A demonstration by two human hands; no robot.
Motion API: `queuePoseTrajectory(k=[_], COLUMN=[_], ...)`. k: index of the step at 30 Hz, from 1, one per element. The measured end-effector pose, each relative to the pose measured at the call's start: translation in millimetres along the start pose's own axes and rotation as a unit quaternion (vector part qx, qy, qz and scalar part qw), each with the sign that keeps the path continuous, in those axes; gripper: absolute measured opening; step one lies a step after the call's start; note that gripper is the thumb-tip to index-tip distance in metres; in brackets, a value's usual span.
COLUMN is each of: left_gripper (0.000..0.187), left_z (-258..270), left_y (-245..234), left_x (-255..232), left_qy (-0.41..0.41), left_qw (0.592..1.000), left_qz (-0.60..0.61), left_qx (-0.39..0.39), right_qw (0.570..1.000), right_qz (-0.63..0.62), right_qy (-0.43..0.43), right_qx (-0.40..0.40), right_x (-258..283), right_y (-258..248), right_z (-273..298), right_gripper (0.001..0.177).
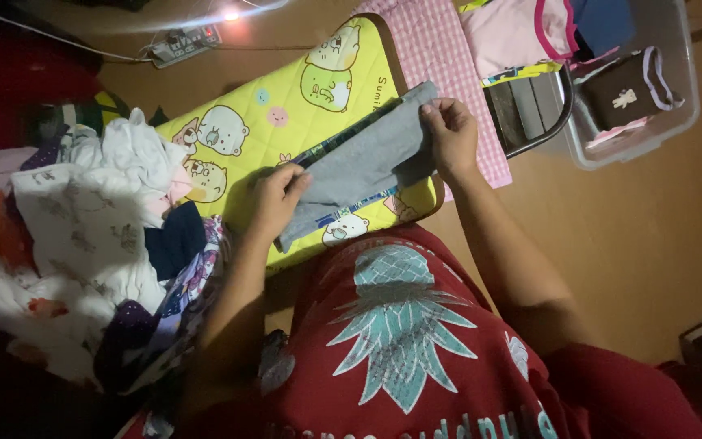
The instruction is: Folding various items of clothing and placing them in a storage bin.
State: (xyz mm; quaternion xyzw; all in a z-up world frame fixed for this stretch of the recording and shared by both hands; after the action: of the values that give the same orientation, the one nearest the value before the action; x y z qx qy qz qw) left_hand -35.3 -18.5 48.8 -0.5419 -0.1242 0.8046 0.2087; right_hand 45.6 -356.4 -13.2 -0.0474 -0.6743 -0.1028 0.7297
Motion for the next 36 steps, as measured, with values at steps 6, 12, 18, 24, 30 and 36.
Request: queuePoseTrajectory(k=[6,12,18,24,30,36], left_gripper=[0.026,0.023,0.032,0.055,0.08,0.075], left_z=[-5.3,-3.9,3.5,4.9,8.9,29.8], left_y=[7.2,17.2,39.8,83.6,55.7,29.2], left_x=[-14.9,-10.6,-32.0,-10.3,5.4,7.8], left_qy=[-0.037,-0.028,0.058,0.115,0.02,-0.024], left_qw=[0.973,0.949,0.936,0.929,0.877,0.873], left_qz=[-0.198,-0.246,-0.279,-0.342,-0.477,-0.476], left_qx=[-0.111,-0.197,-0.208,-0.085,-0.054,-0.106], right_qw=[0.945,0.871,0.809,0.755,0.716,0.78], right_qz=[0.296,0.469,0.477,0.435,0.566,0.57], right_qy=[-0.141,-0.142,-0.311,-0.324,-0.194,-0.166], right_qx=[0.005,0.026,0.146,0.368,0.361,0.2], right_x=[34.0,49.4,39.5,48.3,54.5,32.6], right_y=[19.3,23.7,37.6,77.2,52.4,8.0], right_z=[16.4,20.5,53.3,77.7,50.5,21.7], right_gripper=[0.013,0.025,0.057,0.068,0.068,0.07])
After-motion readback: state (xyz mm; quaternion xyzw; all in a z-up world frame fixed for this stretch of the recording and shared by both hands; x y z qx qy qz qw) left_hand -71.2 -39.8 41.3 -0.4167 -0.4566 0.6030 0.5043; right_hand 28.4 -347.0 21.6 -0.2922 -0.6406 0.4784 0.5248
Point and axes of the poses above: each hand's wrist, its own z-axis away from the middle knuckle, its own y-axis out of the palm, x = y × z, the point moved 1 cm from there along -z, towards the middle knuckle, and after that the axes turned 11 degrees about -y, right-handed, at the moved point
